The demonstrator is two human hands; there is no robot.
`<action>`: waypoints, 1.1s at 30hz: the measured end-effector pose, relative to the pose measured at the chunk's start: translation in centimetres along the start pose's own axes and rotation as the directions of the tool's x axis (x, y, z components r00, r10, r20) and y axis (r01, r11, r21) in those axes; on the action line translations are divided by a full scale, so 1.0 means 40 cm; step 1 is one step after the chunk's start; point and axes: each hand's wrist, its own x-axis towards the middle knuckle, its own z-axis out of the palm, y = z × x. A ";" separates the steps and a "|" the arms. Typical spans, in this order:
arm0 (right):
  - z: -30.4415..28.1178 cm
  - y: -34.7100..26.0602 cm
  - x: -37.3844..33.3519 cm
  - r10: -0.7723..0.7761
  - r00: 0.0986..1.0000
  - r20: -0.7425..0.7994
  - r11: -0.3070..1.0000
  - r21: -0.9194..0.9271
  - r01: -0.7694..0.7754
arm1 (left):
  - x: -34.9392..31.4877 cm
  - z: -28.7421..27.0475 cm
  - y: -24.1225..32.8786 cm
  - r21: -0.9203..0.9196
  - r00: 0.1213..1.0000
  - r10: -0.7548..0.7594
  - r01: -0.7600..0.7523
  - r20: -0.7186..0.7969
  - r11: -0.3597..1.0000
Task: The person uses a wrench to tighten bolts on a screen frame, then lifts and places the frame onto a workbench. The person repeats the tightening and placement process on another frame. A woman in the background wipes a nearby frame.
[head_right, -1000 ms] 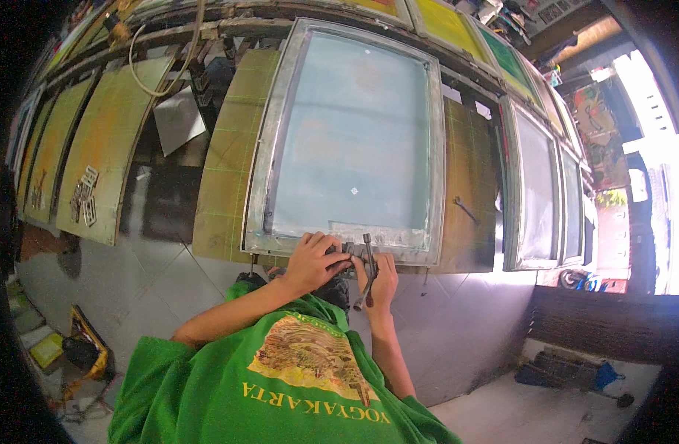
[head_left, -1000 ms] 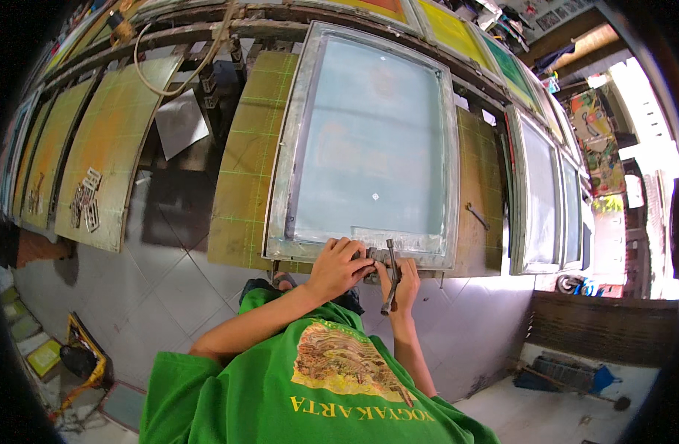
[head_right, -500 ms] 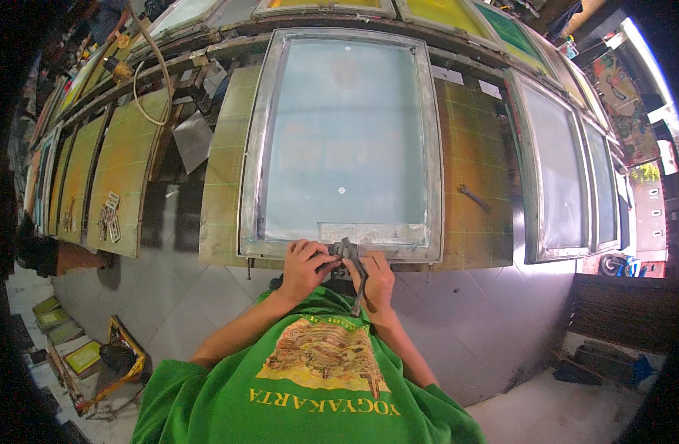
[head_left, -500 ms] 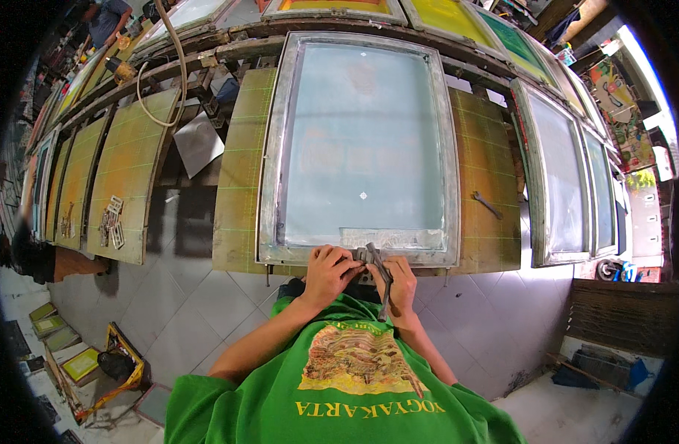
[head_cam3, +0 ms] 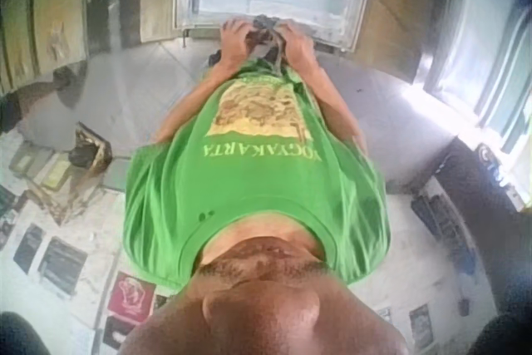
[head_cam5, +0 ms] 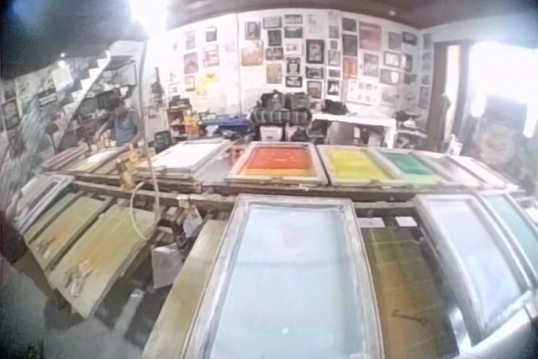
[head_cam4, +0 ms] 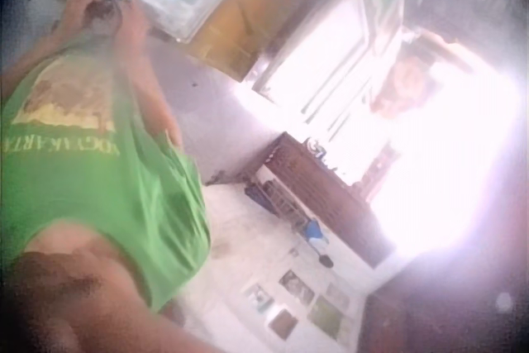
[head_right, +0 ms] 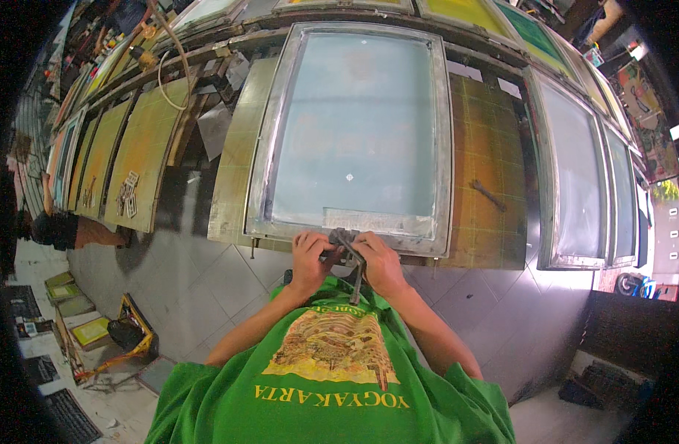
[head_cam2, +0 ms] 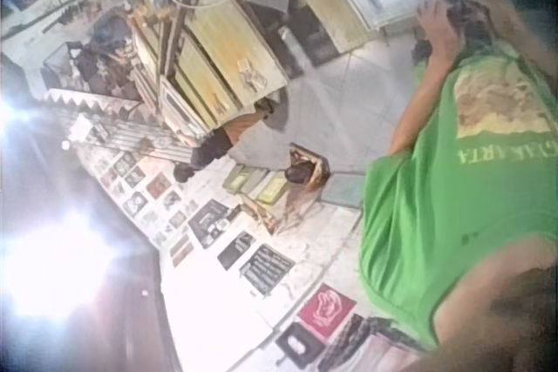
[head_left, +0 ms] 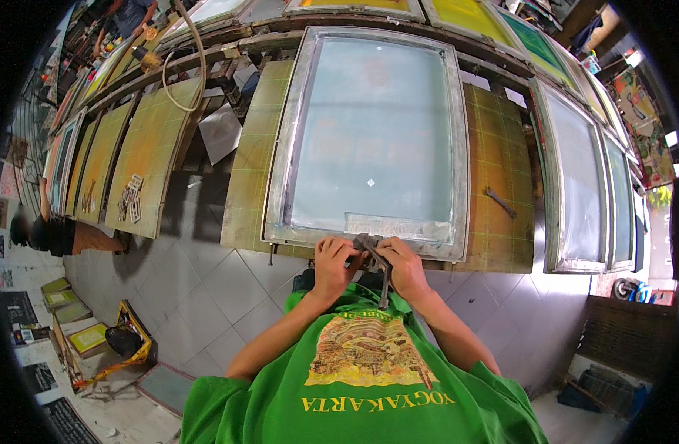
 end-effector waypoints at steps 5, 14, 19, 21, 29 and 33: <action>-0.011 -0.001 -0.003 0.100 0.993 0.055 0.991 0.080 -0.104 | -0.007 0.000 0.058 -0.045 0.983 -0.107 0.102 -0.148 0.994; 0.045 -0.001 -0.020 0.158 0.975 -0.156 0.987 0.019 -0.157 | -0.023 0.015 0.054 0.006 0.988 -0.072 0.073 -0.135 0.997; 0.039 -0.001 -0.032 0.050 0.962 -0.269 0.999 0.008 -0.049 | -0.032 0.041 0.041 -0.007 0.978 -0.120 0.121 -0.172 0.993; 0.033 0.006 -0.041 0.102 0.966 -0.236 0.995 0.025 -0.099 | -0.033 0.045 0.039 0.022 0.974 -0.115 0.122 -0.193 0.992; 0.033 0.051 -0.062 0.026 0.982 -0.189 0.987 0.159 0.005 | -0.019 0.003 0.070 0.029 0.993 -0.048 0.051 -0.104 0.998; 0.017 -0.002 -0.028 0.052 0.971 -0.233 0.982 0.186 -0.008 | -0.028 0.016 0.049 0.019 0.984 -0.048 0.052 -0.174 0.998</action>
